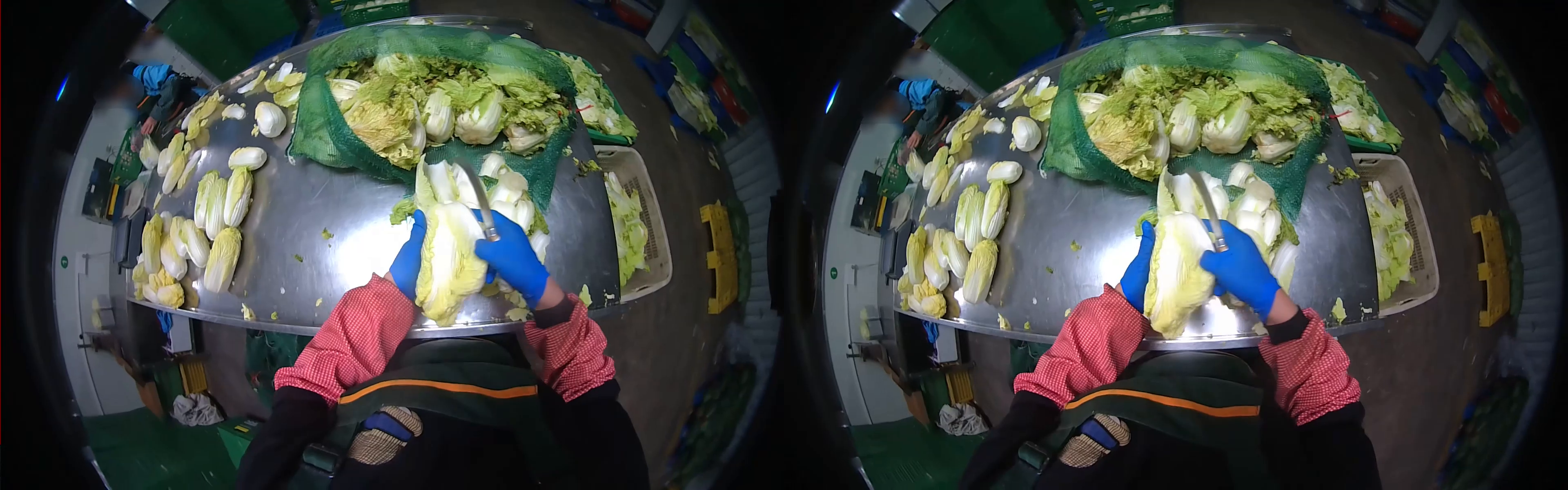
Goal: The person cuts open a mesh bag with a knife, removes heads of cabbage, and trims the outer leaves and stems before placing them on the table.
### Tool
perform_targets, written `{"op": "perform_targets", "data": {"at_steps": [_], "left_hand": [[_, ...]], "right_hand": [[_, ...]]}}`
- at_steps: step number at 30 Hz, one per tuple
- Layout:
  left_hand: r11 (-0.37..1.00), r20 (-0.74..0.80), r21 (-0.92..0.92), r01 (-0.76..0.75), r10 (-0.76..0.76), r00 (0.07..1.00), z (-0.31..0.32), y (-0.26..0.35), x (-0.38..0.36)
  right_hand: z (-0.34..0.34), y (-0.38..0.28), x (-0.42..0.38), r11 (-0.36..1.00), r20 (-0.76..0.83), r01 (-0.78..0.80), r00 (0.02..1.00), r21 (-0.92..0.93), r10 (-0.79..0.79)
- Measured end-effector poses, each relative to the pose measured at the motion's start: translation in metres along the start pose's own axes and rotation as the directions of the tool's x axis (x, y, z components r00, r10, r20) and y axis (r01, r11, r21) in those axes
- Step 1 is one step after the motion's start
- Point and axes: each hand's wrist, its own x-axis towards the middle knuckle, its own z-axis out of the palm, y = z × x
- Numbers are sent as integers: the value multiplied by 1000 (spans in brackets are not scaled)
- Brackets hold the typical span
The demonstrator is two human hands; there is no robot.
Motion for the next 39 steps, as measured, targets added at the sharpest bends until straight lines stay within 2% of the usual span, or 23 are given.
{"op": "perform_targets", "data": {"at_steps": [1, 2, 4, 5, 6, 7, 8, 11, 12, 15, 16, 17, 18, 20, 21, 22, 26, 29, 31, 32, 36, 37, 39], "left_hand": [[998, -69, 44, -38, 41, 997, -12, -4, 6], [999, 44, -34, 0, 1, 999, -32, -1, 8], [982, 274, -168, 91, -42, 961, -62, 17, 3], [994, 91, -103, 41, -31, 995, -67, 25, -2], [991, 46, -120, -61, 67, 997, -71, 30, -6], [978, 0, -130, -163, 164, 986, -74, 36, -11], [964, -88, -94, -249, 241, 966, -75, 41, -16], [908, -358, -95, -408, 351, 865, -113, 71, -30], [876, -276, -157, -455, 404, 872, -144, 87, -38], [812, -410, -8, -584, 530, 742, -192, 155, -81], [760, -342, 12, -649, 613, 712, -226, 183, -94], [648, -292, 148, -747, 750, 593, -260, 210, -104], [642, -503, 193, -742, 714, 487, -229, 225, -123], [594, -569, 80, -801, 687, 453, -213, 240, -149], [735, -174, -67, -675, 657, 733, -211, 240, -154], [870, 272, -112, -479, 491, 828, -206, 234, -152], [810, -197, -37, -585, 568, 799, -98, 168, -118], [824, -72, -72, -562, 558, 827, -90, 144, -101], [803, -148, 170, -571, 594, 791, -88, 133, -100], [889, -106, -99, -446, 437, 893, -100, 136, -108], [931, -162, -103, -349, 330, 930, -111, 134, -119], [950, -142, -41, -309, 300, 943, -119, 131, -121], [895, -163, 179, -408, 436, 885, -121, 123, -118]], "right_hand": [[-7, -8, -2, 1000, 42, -2, 999, -8, 2], [-15, 11, 8, 981, 48, 181, 982, 71, -185], [-36, 18, 11, 972, 43, 23, 998, 235, -34], [-37, 25, 14, 999, -2, -7, 1000, -35, 6], [-36, 33, 17, 953, -57, -40, 998, -301, 24], [-32, 43, 20, 837, -115, -79, 993, -541, 19], [-20, 56, 24, 664, -96, 11, 987, -748, -125], [27, 52, 29, 780, -77, -30, 997, -625, -24], [41, 49, 29, 782, -46, -5, 998, -623, -30], [64, 72, 41, 709, 69, 164, 985, -686, -161], [69, 79, 45, 679, 86, 192, 979, -709, -187], [75, 83, 49, 654, 110, 260, 959, -711, -261], [81, 81, 55, 659, 128, 253, 964, -709, -232], [102, 71, 64, 675, 183, 248, 969, -695, -168], [111, 62, 66, 883, 182, 134, 982, -451, -55], [124, 56, 70, 951, 184, 45, 983, -305, 13], [162, 6, 76, 990, 246, 27, 969, -140, 8], [186, -8, 87, 993, 286, 93, 956, -79, -67], [195, -7, 91, 990, 282, 104, 957, -99, -73], [193, -6, 91, 989, 272, 99, 960, -112, -65], [193, -1, 89, 966, 209, 106, 976, -234, -57], [193, 0, 89, 958, 210, 91, 977, -273, -33], [189, 2, 91, 949, 217, 79, 976, -305, -11]]}}
